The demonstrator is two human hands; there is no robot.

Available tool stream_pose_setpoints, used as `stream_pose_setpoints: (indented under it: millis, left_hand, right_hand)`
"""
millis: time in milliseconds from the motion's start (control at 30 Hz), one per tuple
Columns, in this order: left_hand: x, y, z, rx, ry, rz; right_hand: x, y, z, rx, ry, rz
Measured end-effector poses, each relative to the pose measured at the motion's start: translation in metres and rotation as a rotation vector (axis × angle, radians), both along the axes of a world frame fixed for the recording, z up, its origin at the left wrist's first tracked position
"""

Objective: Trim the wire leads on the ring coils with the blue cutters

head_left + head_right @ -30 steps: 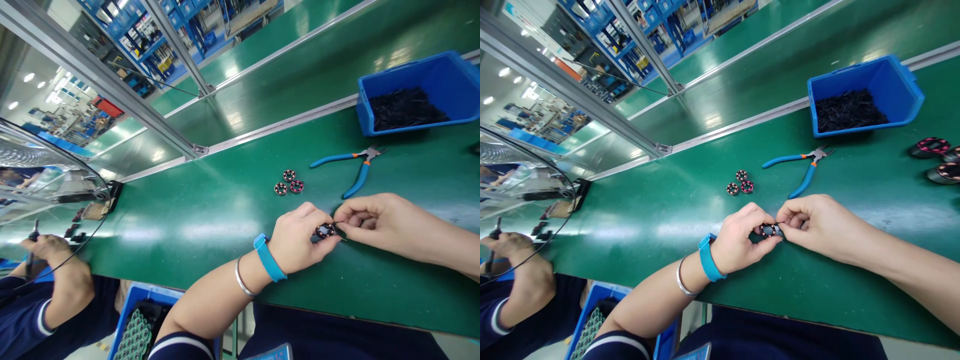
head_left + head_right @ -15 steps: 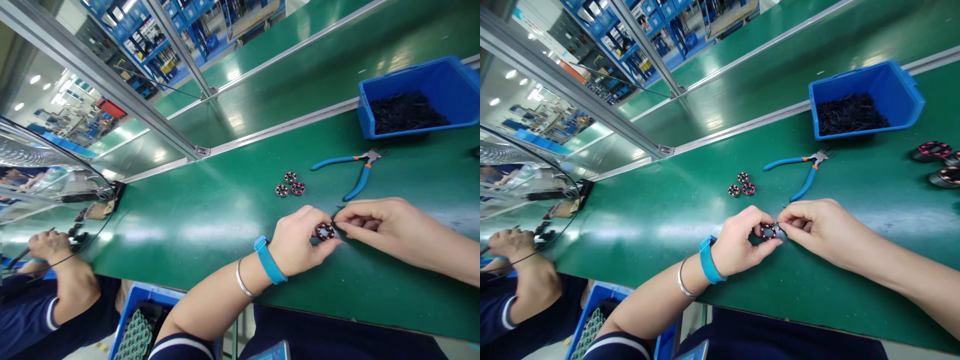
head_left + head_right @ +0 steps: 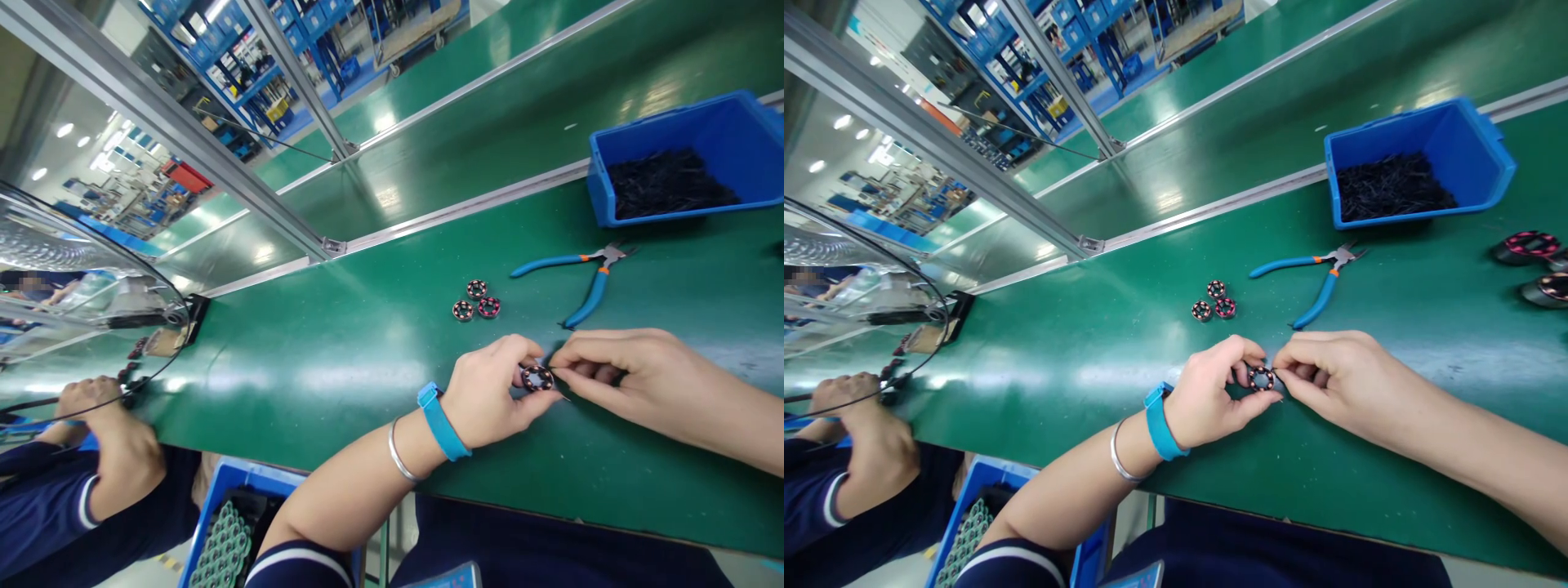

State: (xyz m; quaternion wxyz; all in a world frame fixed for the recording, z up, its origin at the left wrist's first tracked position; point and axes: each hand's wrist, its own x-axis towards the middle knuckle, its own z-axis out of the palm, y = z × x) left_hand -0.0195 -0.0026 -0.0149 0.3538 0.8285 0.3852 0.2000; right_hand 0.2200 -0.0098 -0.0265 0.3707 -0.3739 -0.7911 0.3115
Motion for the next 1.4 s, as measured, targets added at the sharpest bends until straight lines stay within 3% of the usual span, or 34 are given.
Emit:
stream_pose_setpoints:
  millis: [100,200,400,500,1000,1400]
  left_hand:
    - [0.0,0.0,0.0,0.006,0.001,0.001]
    - [-0.001,-0.001,-0.001,0.01,0.007,-0.003]
    - [-0.001,-0.001,-0.001,-0.039,-0.016,0.013]
    - [0.0,-0.002,-0.002,-0.074,-0.031,0.023]
    - [-0.002,-0.003,0.0,-0.07,-0.003,0.015]
    - [-0.002,-0.006,0.003,-0.067,0.024,0.036]
  right_hand:
    - [0.0,-0.001,-0.005,0.081,0.004,-0.035]
    - [0.002,-0.002,-0.007,0.265,-0.047,-0.018]
    - [0.004,-0.008,0.003,0.545,-0.271,0.0]
    - [0.006,-0.01,0.006,0.61,-0.338,-0.002]
    - [0.009,-0.003,-0.007,0.392,-0.212,0.046]
    - [-0.004,-0.008,-0.012,0.354,-0.165,-0.002]
